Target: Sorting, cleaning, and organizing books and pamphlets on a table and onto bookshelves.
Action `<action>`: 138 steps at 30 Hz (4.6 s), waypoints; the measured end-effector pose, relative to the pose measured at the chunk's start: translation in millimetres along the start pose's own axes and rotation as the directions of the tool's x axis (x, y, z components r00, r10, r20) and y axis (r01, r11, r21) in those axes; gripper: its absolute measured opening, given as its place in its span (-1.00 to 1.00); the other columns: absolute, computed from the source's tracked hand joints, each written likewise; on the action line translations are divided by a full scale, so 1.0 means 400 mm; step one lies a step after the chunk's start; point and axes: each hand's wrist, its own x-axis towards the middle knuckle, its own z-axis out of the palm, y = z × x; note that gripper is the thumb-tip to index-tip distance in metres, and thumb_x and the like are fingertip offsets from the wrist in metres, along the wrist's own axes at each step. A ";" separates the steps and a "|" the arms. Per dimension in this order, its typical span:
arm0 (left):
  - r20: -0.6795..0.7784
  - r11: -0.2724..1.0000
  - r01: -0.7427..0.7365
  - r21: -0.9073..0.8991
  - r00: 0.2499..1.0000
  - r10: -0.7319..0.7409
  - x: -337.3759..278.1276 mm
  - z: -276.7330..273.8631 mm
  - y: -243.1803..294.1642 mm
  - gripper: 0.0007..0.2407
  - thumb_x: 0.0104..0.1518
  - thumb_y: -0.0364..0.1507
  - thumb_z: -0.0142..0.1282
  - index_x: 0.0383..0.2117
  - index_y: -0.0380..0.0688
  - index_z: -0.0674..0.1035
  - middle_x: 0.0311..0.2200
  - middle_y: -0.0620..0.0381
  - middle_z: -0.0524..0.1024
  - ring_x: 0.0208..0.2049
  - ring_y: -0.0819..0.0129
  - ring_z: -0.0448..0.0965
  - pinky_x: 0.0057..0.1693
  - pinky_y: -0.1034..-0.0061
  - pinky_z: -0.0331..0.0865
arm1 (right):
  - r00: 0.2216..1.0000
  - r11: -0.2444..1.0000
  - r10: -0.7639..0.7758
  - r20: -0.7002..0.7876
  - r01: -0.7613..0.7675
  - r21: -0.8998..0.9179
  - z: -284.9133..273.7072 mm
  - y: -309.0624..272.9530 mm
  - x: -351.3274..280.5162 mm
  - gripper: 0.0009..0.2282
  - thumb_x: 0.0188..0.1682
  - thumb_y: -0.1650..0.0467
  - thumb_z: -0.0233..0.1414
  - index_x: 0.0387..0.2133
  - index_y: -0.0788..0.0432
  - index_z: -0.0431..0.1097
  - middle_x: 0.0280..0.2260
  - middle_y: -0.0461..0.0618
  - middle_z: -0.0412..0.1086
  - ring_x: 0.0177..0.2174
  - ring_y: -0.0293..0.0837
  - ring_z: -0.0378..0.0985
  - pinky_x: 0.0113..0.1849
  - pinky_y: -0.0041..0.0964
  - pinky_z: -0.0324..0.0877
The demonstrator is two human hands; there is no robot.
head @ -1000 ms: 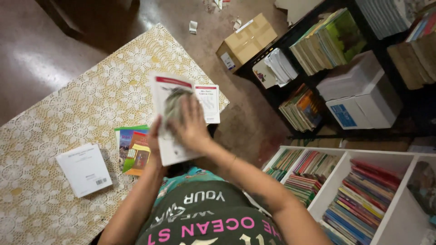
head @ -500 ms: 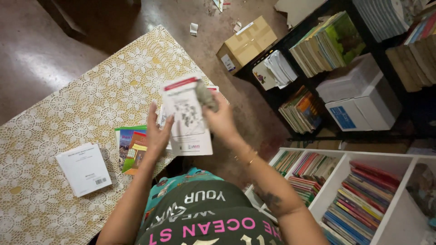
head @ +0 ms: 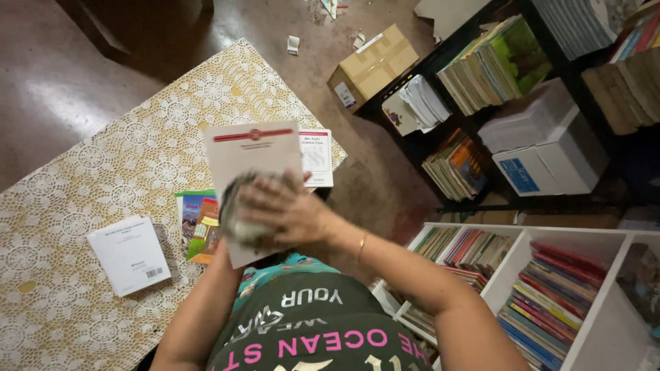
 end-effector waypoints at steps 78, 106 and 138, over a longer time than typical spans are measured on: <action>-0.165 -0.219 0.620 0.754 0.501 0.849 0.212 -0.919 0.002 -0.53 0.06 -0.49 0.18 0.16 -0.39 0.44 0.02 -0.31 0.53 0.04 -0.09 0.54 0.14 0.22 0.37 | -0.113 -0.187 0.860 0.498 -0.977 0.101 0.362 0.341 -0.458 -0.61 -0.08 0.29 0.15 0.04 -0.05 0.31 -0.15 0.19 0.51 -0.14 0.27 0.55 -0.15 0.16 0.44; -0.320 -0.114 0.892 0.438 0.273 0.907 0.569 -1.347 0.175 -0.54 0.06 -0.41 0.16 0.14 -0.30 0.49 -0.02 -0.29 0.37 -0.01 -0.15 0.42 0.16 0.15 0.31 | -0.196 -0.221 0.736 0.648 -0.974 -0.044 0.883 0.786 -0.505 -0.59 -0.07 0.35 0.12 0.05 0.08 0.20 -0.14 0.11 0.51 -0.18 0.10 0.64 -0.12 0.07 0.49; -0.033 -0.367 0.861 0.352 0.403 0.915 0.130 -0.971 0.301 -0.38 -0.03 -0.38 0.33 0.23 -0.28 0.38 0.13 -0.34 0.32 0.16 -0.25 0.28 0.27 0.01 0.16 | -0.294 -0.337 0.783 0.548 -0.941 -0.023 0.808 0.511 -0.538 -0.52 0.02 0.20 0.04 0.23 -0.04 0.24 -0.11 0.30 0.51 -0.10 0.28 0.56 -0.06 0.08 0.44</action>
